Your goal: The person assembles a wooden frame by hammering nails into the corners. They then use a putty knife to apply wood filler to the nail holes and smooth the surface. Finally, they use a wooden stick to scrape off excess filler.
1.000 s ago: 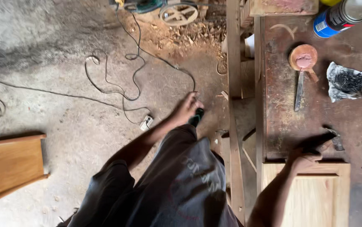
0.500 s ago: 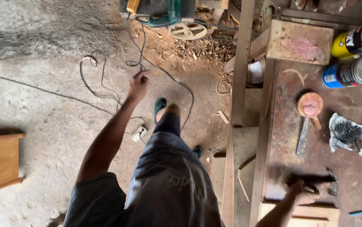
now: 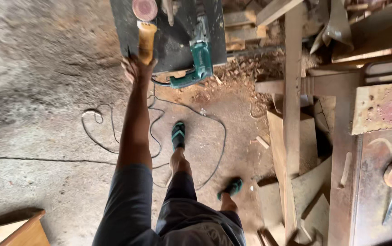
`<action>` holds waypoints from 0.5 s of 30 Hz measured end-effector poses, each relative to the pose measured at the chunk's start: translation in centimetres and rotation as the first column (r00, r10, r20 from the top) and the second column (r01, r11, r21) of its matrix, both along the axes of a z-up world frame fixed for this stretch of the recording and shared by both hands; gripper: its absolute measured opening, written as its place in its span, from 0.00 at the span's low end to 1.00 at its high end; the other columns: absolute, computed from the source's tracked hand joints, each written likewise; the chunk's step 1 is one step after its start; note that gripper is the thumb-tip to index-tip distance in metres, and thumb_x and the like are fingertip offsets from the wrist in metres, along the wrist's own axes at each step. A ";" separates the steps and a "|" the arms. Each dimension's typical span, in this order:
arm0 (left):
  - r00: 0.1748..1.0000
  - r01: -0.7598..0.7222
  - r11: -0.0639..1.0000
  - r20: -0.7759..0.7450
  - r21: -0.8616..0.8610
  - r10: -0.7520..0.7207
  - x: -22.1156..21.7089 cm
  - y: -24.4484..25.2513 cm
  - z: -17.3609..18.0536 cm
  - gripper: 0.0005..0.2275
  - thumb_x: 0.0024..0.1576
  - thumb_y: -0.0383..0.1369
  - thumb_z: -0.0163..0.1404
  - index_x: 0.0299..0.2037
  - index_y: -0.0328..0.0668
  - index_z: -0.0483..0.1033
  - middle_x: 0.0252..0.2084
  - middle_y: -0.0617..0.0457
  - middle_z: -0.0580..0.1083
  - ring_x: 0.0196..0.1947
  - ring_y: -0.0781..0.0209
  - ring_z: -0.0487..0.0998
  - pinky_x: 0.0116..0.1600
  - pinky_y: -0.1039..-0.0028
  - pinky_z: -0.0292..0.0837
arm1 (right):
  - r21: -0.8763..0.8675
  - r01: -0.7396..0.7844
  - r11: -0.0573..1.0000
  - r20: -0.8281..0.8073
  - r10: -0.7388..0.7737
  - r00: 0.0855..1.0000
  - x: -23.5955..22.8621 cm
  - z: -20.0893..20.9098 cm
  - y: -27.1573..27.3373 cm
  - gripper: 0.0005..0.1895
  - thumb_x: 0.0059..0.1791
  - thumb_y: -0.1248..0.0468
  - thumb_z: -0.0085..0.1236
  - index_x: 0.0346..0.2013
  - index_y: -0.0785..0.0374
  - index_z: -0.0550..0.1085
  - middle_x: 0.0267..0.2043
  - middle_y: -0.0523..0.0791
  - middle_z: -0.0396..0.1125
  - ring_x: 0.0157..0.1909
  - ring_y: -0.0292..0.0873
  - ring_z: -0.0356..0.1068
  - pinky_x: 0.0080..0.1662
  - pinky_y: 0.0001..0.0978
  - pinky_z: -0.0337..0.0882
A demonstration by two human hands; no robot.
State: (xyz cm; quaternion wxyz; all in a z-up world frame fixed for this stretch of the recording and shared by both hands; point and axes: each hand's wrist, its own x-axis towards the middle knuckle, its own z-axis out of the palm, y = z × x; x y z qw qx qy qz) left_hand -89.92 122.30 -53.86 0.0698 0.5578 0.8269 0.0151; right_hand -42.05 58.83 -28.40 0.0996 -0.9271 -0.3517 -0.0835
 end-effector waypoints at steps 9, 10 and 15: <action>0.960 -0.030 0.959 0.260 -0.283 0.107 -1.7 3.9 -2.2 0.34 0.43 0.52 0.65 0.51 0.33 0.71 0.43 0.42 0.73 0.40 0.51 0.76 0.40 0.63 0.77 | 0.129 -0.409 0.903 -0.559 0.407 0.722 -12.4 -1.8 14.2 0.27 0.45 0.74 0.62 0.59 0.67 0.67 0.64 0.56 0.60 0.51 0.50 0.71 0.50 0.37 0.76; 0.914 -0.020 0.933 0.372 -0.360 0.164 -2.4 3.2 -0.8 0.29 0.45 0.50 0.62 0.50 0.36 0.73 0.40 0.46 0.75 0.37 0.55 0.77 0.39 0.64 0.77 | 0.162 -0.467 0.870 -0.558 0.470 0.683 -12.9 -1.6 16.1 0.26 0.45 0.74 0.61 0.58 0.67 0.68 0.63 0.56 0.60 0.51 0.51 0.71 0.50 0.37 0.76; 0.550 0.002 0.920 0.769 -0.391 0.325 -5.7 -7.6 10.7 0.19 0.48 0.39 0.59 0.45 0.35 0.75 0.33 0.51 0.78 0.30 0.62 0.81 0.36 0.70 0.82 | 0.419 -0.595 0.686 -0.540 0.715 0.444 -17.8 -2.1 25.0 0.23 0.48 0.71 0.62 0.57 0.65 0.68 0.61 0.55 0.65 0.60 0.57 0.70 0.57 0.41 0.75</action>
